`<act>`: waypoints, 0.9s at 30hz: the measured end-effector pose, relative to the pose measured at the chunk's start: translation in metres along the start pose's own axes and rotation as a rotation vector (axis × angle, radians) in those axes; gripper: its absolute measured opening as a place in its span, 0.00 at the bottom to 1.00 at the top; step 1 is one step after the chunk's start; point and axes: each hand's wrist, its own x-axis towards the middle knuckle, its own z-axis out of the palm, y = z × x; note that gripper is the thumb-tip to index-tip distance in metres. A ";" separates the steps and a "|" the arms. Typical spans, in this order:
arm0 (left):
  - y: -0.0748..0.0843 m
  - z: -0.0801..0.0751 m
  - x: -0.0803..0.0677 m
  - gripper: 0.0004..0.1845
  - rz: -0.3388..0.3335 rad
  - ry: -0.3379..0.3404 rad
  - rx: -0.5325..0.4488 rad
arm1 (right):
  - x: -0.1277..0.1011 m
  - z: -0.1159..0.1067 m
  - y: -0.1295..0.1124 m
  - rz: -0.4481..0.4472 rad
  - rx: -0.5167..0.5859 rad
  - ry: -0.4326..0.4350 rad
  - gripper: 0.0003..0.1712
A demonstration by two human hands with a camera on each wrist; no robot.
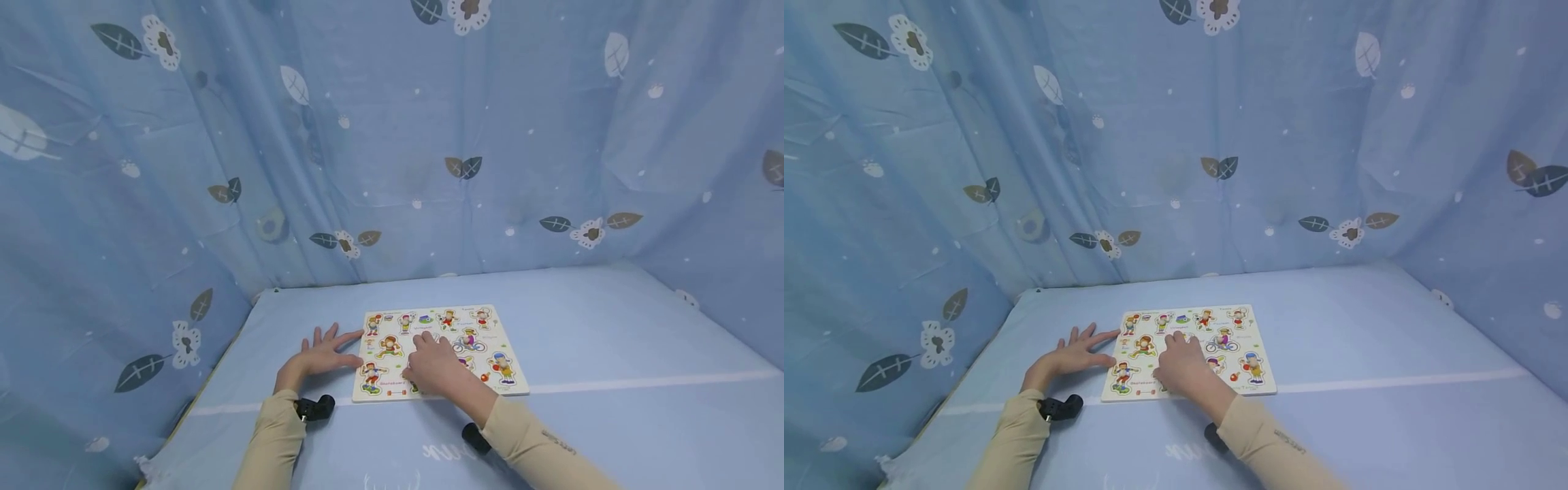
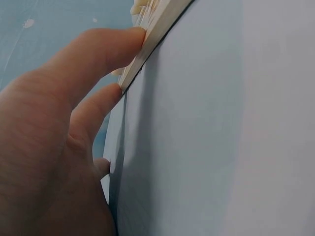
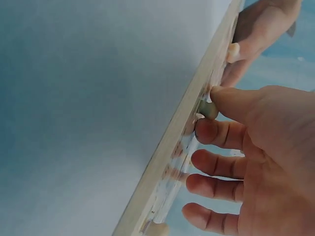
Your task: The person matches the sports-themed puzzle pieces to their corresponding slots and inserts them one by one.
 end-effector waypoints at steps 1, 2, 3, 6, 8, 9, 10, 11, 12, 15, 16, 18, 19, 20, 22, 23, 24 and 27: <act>0.000 0.000 -0.001 0.46 0.001 0.000 0.002 | -0.001 0.000 0.001 0.001 0.023 0.003 0.22; 0.000 -0.001 -0.002 0.45 0.000 0.000 0.004 | -0.002 0.001 0.002 0.001 0.045 0.006 0.22; 0.001 -0.001 -0.003 0.45 0.001 -0.001 0.004 | -0.003 0.001 0.002 -0.002 0.064 0.008 0.22; 0.001 -0.002 -0.006 0.45 0.010 -0.004 0.004 | -0.007 0.001 0.004 -0.013 0.108 0.014 0.22; 0.000 -0.002 -0.007 0.44 0.011 -0.004 0.004 | -0.011 -0.001 0.006 -0.030 0.135 0.018 0.22; -0.001 -0.002 -0.007 0.44 0.011 -0.004 0.006 | -0.012 -0.002 0.007 -0.040 0.148 0.020 0.22; -0.002 -0.002 -0.007 0.44 0.010 -0.002 0.008 | -0.014 -0.004 0.009 -0.048 0.162 0.019 0.22; -0.002 -0.002 -0.007 0.44 0.007 0.000 0.011 | -0.016 -0.005 0.011 -0.052 0.180 0.018 0.21; -0.002 -0.002 -0.007 0.44 0.005 0.002 0.010 | -0.017 -0.006 0.014 -0.057 0.198 0.020 0.21; -0.002 -0.002 -0.007 0.44 -0.002 0.004 0.014 | -0.019 -0.008 0.028 -0.065 0.248 0.044 0.16; -0.002 -0.003 -0.007 0.44 -0.004 0.004 0.014 | -0.020 -0.008 0.034 -0.061 0.273 0.054 0.13; -0.001 -0.003 -0.007 0.44 0.000 0.007 0.010 | -0.021 -0.007 0.047 -0.052 0.307 0.081 0.10; -0.001 -0.003 -0.007 0.44 0.003 0.006 0.012 | -0.022 -0.007 0.054 -0.045 0.328 0.096 0.11; 0.000 -0.004 -0.007 0.44 0.005 0.006 0.011 | -0.023 -0.007 0.060 -0.032 0.351 0.104 0.14; 0.000 -0.004 -0.007 0.43 0.004 0.009 0.018 | -0.026 -0.005 0.075 -0.016 0.378 0.126 0.18; 0.000 -0.004 -0.007 0.43 0.005 0.015 0.021 | -0.027 -0.003 0.082 -0.010 0.381 0.136 0.20; -0.001 -0.004 -0.008 0.42 -0.001 0.016 0.023 | -0.028 -0.001 0.090 -0.004 0.387 0.142 0.23; -0.001 -0.004 -0.007 0.40 0.005 0.044 0.025 | -0.032 0.004 0.113 0.027 0.398 0.155 0.28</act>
